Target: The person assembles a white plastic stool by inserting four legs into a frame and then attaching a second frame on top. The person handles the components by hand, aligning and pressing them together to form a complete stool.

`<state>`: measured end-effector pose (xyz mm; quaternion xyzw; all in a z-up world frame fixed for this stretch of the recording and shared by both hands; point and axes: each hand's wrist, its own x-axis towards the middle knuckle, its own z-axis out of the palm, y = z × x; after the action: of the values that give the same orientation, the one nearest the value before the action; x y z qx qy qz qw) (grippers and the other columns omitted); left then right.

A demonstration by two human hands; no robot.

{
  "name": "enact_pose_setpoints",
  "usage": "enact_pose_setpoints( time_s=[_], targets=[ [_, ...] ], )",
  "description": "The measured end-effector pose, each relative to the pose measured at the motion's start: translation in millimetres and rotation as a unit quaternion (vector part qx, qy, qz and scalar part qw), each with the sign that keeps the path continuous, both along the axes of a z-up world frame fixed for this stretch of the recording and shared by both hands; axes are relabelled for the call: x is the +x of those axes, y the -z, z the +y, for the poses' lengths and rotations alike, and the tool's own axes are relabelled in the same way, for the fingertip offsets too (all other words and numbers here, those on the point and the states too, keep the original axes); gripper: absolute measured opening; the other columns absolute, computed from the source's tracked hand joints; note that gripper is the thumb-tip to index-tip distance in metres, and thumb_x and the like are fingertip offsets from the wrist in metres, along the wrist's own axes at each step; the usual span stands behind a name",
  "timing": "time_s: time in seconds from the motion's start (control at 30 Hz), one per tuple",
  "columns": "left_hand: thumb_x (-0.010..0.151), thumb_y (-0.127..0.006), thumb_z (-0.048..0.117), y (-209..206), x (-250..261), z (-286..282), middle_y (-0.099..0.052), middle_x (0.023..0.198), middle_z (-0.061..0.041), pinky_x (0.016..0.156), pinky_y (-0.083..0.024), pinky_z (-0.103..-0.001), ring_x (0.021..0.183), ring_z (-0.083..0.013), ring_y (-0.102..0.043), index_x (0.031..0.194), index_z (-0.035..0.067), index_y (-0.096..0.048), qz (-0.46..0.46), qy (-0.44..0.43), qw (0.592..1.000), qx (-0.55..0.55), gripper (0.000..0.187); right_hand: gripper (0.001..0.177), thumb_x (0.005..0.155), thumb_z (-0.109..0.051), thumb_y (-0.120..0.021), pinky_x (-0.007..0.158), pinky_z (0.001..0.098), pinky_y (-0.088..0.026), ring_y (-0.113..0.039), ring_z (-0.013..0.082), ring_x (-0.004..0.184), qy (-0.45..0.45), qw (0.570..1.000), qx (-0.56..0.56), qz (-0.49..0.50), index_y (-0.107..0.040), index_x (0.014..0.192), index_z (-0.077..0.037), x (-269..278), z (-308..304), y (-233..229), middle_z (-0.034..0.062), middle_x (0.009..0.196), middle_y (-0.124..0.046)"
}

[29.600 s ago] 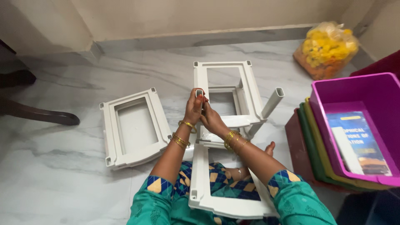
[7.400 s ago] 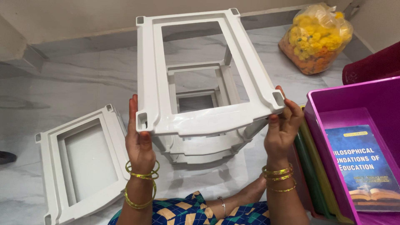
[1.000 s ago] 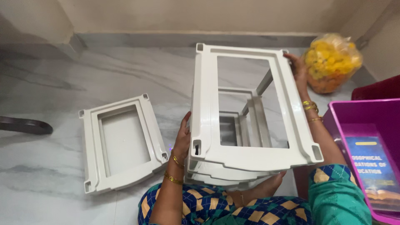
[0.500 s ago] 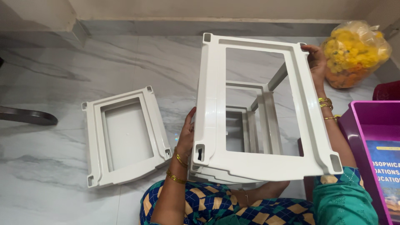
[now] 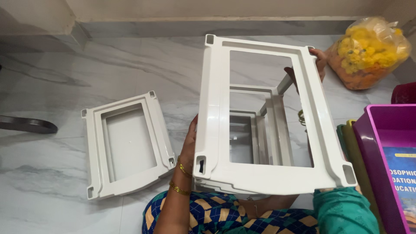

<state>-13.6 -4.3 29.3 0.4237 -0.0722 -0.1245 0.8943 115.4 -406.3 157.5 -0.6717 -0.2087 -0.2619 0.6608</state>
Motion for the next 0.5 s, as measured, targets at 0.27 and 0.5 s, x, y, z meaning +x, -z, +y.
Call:
enact_pose_setpoints(
  time_s=[0.27,0.5],
  targets=[
    [0.093,-0.071,0.025,-1.7,4.2,-2.3,-0.052,0.150,-0.013,0.112,-0.049,-0.037,0.136,-0.0228,-0.052,0.157,0.007,-0.035,-0.121,-0.028,0.991,0.046,0.075,0.052,0.098,-0.011,-0.083,0.094,0.0372,-0.060,-0.067,0.0261,0.109,0.155,0.965,-0.153,-0.144,-0.051,0.140,-0.006,-11.4,-18.2,-0.1,0.0163,0.127,-0.055],
    [0.086,-0.069,0.021,-8.9,-10.4,-3.0,-0.054,0.146,-0.018,0.103,-0.053,-0.039,0.130,-0.0267,-0.057,0.157,0.009,-0.033,-0.031,-0.014,0.998,0.045,0.080,0.042,0.105,-0.022,-0.076,0.097,0.0325,-0.057,-0.066,0.0240,0.114,0.198,0.931,-0.271,-0.145,-0.057,0.140,-0.008,-15.1,-2.0,-11.0,0.0158,0.131,-0.059]
  ],
)
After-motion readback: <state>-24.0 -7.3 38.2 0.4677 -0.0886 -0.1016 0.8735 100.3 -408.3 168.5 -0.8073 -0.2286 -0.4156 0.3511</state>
